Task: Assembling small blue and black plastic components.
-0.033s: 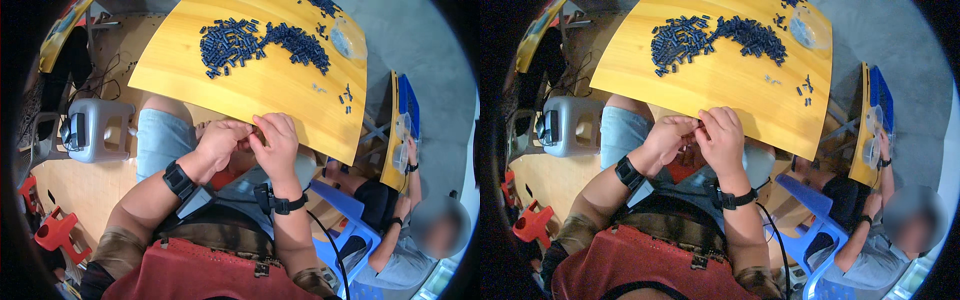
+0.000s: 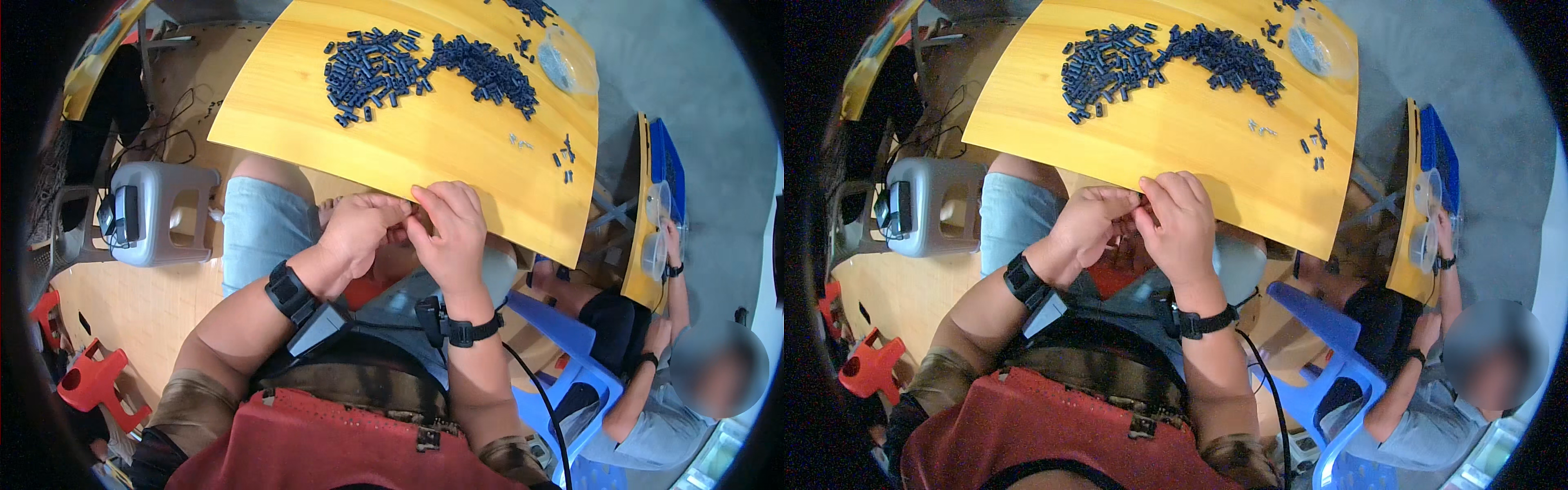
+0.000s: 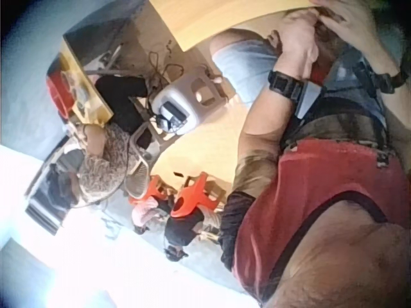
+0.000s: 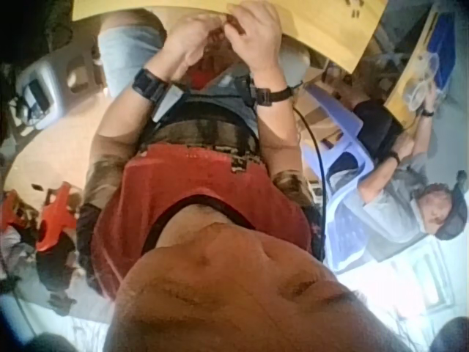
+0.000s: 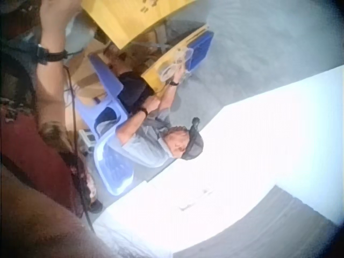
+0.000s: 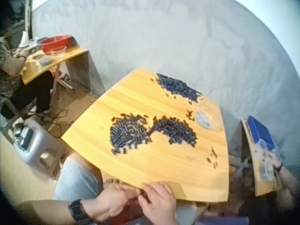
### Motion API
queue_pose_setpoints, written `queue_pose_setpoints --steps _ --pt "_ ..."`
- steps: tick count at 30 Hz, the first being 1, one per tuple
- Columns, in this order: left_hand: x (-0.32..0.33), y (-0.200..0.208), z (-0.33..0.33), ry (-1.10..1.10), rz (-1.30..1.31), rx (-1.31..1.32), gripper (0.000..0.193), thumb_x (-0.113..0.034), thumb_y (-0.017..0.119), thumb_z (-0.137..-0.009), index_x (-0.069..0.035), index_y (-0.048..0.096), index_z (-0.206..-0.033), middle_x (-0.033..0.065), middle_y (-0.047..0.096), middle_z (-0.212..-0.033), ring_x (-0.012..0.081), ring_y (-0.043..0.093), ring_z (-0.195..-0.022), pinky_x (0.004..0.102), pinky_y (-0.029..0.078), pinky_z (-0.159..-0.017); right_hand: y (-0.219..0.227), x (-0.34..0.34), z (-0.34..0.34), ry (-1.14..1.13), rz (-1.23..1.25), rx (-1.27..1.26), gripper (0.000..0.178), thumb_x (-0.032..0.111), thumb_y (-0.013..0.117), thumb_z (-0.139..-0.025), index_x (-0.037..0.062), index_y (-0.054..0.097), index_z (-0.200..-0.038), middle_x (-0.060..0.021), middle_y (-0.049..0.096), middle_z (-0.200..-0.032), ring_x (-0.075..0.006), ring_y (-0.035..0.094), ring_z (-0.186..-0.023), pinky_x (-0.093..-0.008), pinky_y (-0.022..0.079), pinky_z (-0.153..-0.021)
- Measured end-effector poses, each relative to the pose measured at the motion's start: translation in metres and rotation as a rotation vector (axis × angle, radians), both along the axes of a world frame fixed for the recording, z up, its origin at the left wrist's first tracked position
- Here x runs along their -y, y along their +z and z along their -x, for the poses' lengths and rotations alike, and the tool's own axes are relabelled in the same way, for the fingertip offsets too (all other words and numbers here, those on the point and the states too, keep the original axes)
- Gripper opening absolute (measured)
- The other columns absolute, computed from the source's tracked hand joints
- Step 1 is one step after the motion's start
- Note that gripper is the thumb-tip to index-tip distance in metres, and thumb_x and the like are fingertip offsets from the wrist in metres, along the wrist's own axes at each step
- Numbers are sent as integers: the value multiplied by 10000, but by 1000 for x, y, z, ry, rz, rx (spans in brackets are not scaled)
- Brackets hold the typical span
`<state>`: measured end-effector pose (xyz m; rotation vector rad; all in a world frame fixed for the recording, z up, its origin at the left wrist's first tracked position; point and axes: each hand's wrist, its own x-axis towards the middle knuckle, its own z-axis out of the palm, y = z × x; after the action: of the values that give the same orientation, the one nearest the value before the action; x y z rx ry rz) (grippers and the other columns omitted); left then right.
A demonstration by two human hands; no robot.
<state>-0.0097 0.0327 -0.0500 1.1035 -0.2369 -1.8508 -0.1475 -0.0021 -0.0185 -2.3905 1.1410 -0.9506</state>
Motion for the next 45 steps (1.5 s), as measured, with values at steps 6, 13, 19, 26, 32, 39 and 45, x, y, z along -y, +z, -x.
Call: queue_pose_setpoints --steps 6,13,19,26,32,39,45 --pt "3 -2 -10 -55 39 -30 94 -108 560 -872 -43 628 -868 35 624 -833 93 576 -722 202 467 -654 0 -4 -4 -1 39 11 292 40 684 -576 -1 619 -858 -102 546 -854 -286 522 -824 -375 448 -742" --pt "-23 7 -11 -192 107 -79 143 -124 549 -890 -1 616 -918 39 625 -842 103 590 -715 227 501 -653 7 -37 8 3 -28 63 265 61 691 -630 9 632 -883 -108 577 -833 -294 542 -801 -369 459 -718" --pt "-37 25 -4 -439 73 -11 208 -174 567 -891 5 606 -990 77 643 -937 100 599 -749 214 502 -674 10 -60 63 -192 -213 120 253 51 743 -678 28 656 -915 -25 606 -742 -87 549 -642 -208 450 -584" --pt "-52 85 -22 -665 375 121 352 -178 602 -863 26 551 -1146 104 630 -1043 144 605 -890 256 479 -792 -30 -57 161 -791 -439 569 191 21 708 -745 2 652 -927 2 610 -775 -48 532 -674 -181 438 -628" --pt "-52 162 -34 -1089 951 -517 456 -122 707 -756 91 540 -1124 246 567 -1108 311 590 -973 364 469 -843 -86 -39 214 -820 -454 900 419 -13 641 -783 -11 502 -1177 -33 595 -824 -100 557 -692 -204 458 -634" --pt "-66 185 -10 -897 1249 -727 340 -176 647 -801 -3 620 -1093 228 568 -1061 269 597 -726 359 476 -596 -108 -50 234 -899 -580 1034 319 17 618 -813 -18 546 -1121 -71 614 -901 -128 579 -736 -222 479 -641" --pt "-67 184 -13 -866 1276 -763 301 -147 629 -805 9 620 -1063 228 577 -1003 283 596 -692 333 462 -559 -85 -65 190 -815 -678 891 205 41 588 -837 -4 605 -1036 -73 627 -800 -122 574 -662 -214 458 -606"
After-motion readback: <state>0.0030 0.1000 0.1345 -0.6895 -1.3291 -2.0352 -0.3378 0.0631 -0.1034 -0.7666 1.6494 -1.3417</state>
